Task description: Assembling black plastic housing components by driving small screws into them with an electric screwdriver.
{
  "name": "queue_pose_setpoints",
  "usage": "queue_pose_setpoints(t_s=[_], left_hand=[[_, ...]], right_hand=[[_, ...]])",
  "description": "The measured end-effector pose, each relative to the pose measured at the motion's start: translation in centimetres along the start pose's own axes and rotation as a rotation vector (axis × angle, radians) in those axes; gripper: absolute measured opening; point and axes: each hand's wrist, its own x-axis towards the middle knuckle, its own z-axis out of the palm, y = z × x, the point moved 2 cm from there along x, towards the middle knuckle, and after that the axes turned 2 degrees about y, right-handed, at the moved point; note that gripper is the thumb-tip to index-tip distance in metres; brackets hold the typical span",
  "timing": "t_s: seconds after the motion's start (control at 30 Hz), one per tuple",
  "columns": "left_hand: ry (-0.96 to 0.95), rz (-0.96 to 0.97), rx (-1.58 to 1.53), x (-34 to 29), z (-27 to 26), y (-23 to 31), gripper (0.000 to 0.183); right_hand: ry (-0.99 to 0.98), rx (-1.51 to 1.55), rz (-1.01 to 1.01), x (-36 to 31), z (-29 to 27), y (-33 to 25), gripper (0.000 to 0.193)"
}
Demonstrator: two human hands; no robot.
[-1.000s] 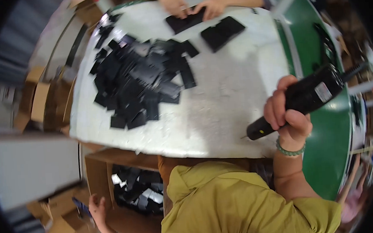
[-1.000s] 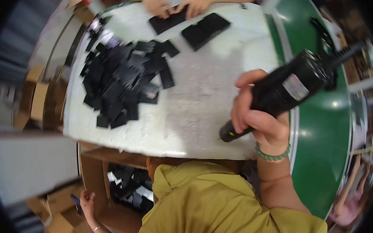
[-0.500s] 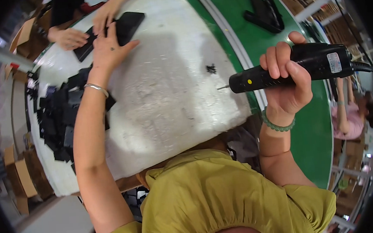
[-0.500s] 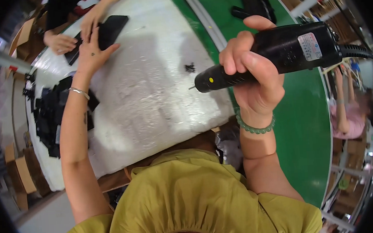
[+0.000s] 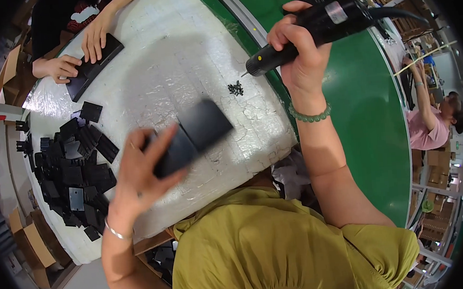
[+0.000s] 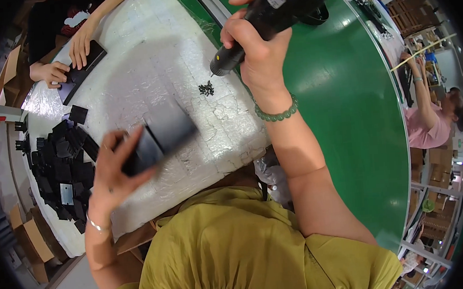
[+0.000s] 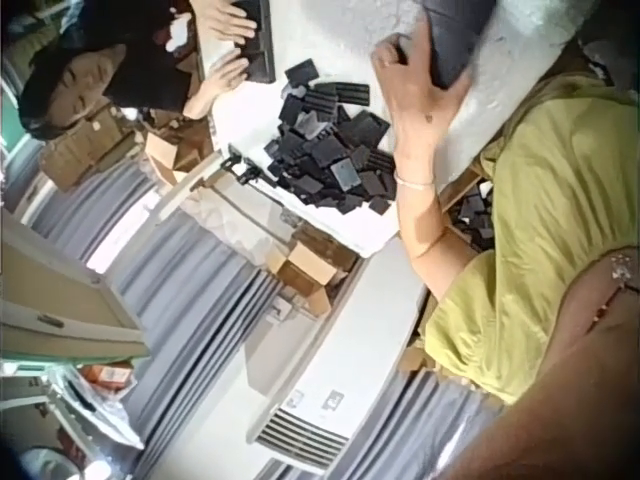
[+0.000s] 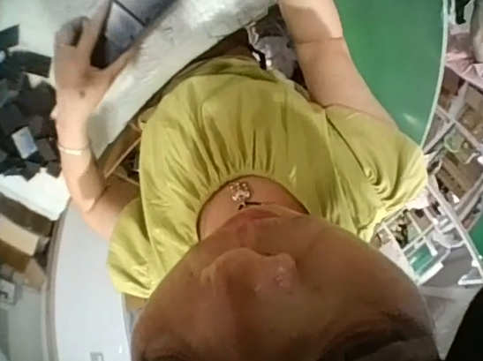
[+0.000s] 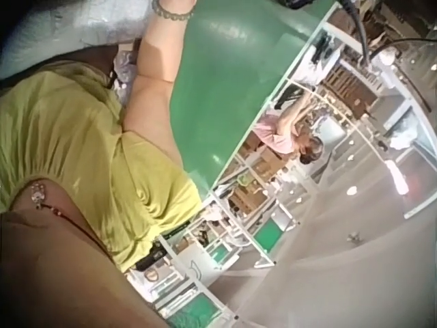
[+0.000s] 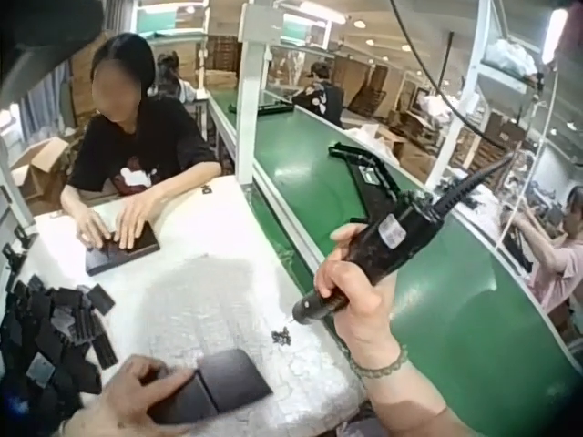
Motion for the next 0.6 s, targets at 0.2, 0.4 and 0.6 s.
queue_pose_setpoints(t_s=[0.2, 0.4, 0.6], left_hand=[[-0.137, -0.09, 0.031, -3.0, 0.1, 0.4, 0.076], [0.181, -0.049, 0.026, 0.1, -1.4, 0.4, 0.061], [0.292, 0.168, -0.166, 8.2, 2.5, 1.1, 0.026]], right_hand=[[-0.017, -0.021, 0.033, 0.0, 0.1, 1.3, 0.024], [-0.072, 0.052, -0.01, -0.5, 0.9, -0.9, 0.028], [-0.184, 0.199, -0.076, -2.0, 2.5, -4.3, 0.037]])
